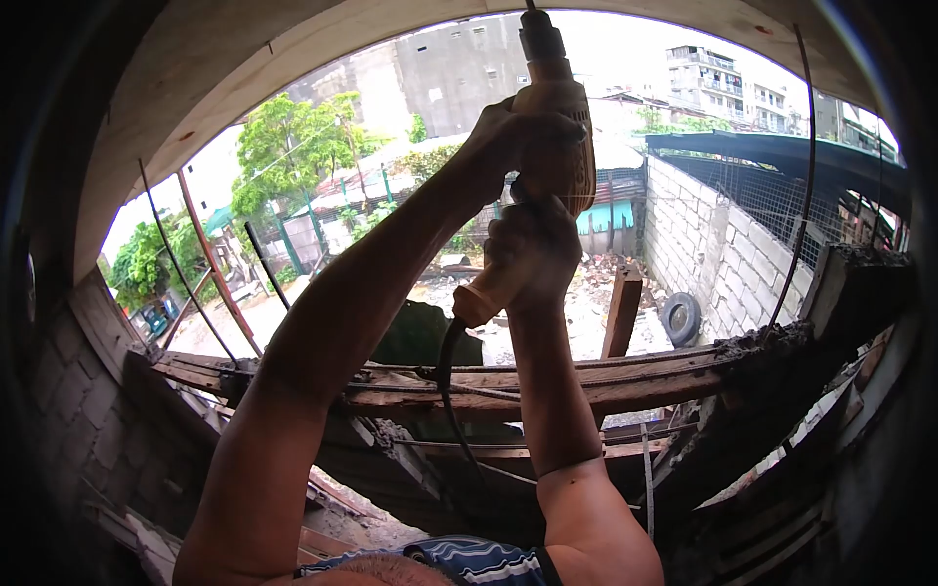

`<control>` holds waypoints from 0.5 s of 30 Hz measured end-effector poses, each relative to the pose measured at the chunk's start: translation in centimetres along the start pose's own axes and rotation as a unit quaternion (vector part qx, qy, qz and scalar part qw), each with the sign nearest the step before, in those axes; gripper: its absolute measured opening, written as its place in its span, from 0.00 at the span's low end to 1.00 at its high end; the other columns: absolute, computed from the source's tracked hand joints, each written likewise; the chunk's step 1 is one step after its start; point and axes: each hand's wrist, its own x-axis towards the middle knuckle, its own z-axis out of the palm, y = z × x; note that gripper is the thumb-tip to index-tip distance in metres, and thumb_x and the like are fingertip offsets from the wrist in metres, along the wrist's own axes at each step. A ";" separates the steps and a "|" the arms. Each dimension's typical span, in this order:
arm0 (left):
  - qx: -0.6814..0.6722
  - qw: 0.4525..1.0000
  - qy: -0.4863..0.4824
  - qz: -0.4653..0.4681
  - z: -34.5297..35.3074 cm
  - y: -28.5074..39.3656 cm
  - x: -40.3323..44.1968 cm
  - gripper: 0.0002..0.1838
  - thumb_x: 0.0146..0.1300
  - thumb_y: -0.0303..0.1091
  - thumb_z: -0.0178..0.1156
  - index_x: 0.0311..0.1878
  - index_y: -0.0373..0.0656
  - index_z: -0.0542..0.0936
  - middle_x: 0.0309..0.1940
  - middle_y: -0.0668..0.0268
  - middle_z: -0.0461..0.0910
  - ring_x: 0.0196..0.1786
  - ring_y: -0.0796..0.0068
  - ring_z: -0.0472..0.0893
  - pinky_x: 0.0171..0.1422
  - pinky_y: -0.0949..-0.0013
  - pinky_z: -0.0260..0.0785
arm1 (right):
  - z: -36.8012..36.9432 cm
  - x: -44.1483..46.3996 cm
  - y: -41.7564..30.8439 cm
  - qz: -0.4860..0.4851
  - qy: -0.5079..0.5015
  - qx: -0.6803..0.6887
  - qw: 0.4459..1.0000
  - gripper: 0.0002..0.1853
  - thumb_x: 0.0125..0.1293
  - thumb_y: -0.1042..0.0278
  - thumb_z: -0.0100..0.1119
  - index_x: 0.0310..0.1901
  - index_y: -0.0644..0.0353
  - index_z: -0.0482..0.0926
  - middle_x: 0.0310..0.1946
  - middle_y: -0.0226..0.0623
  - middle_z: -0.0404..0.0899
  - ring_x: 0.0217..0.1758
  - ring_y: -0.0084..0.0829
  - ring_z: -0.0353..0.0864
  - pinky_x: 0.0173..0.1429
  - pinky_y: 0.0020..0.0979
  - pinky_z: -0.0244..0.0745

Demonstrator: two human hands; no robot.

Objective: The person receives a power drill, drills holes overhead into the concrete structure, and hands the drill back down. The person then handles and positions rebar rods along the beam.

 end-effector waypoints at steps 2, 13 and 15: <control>-0.002 1.000 -0.003 -0.004 0.0 -0.1 0.1 0.25 0.52 0.39 0.70 0.52 0.39 0.80 0.40 0.65 0.83 0.43 0.75 0.83 0.50 0.70 0.76 | -0.1 0.0 0.0 -0.006 0.012 -0.005 1.000 0.20 0.78 0.54 0.39 0.56 0.63 0.69 0.26 0.27 0.66 0.29 0.27 0.67 0.30 0.33 0.69; 0.003 1.000 -0.006 0.005 -0.4 -0.9 0.7 0.28 0.50 0.40 0.72 0.55 0.39 0.78 0.42 0.65 0.83 0.46 0.74 0.83 0.52 0.69 0.76 | -1.5 0.3 -0.6 -0.016 0.007 -0.052 0.998 0.23 0.77 0.53 0.45 0.58 0.66 0.66 0.27 0.25 0.67 0.26 0.22 0.69 0.27 0.26 0.69; -0.001 1.000 -0.004 0.013 -0.4 -1.4 1.0 0.29 0.50 0.40 0.72 0.55 0.39 0.78 0.43 0.64 0.83 0.46 0.73 0.83 0.53 0.68 0.76 | -1.8 0.3 -0.7 -0.019 0.016 -0.046 0.999 0.22 0.77 0.52 0.44 0.57 0.66 0.66 0.26 0.25 0.66 0.26 0.22 0.69 0.26 0.27 0.69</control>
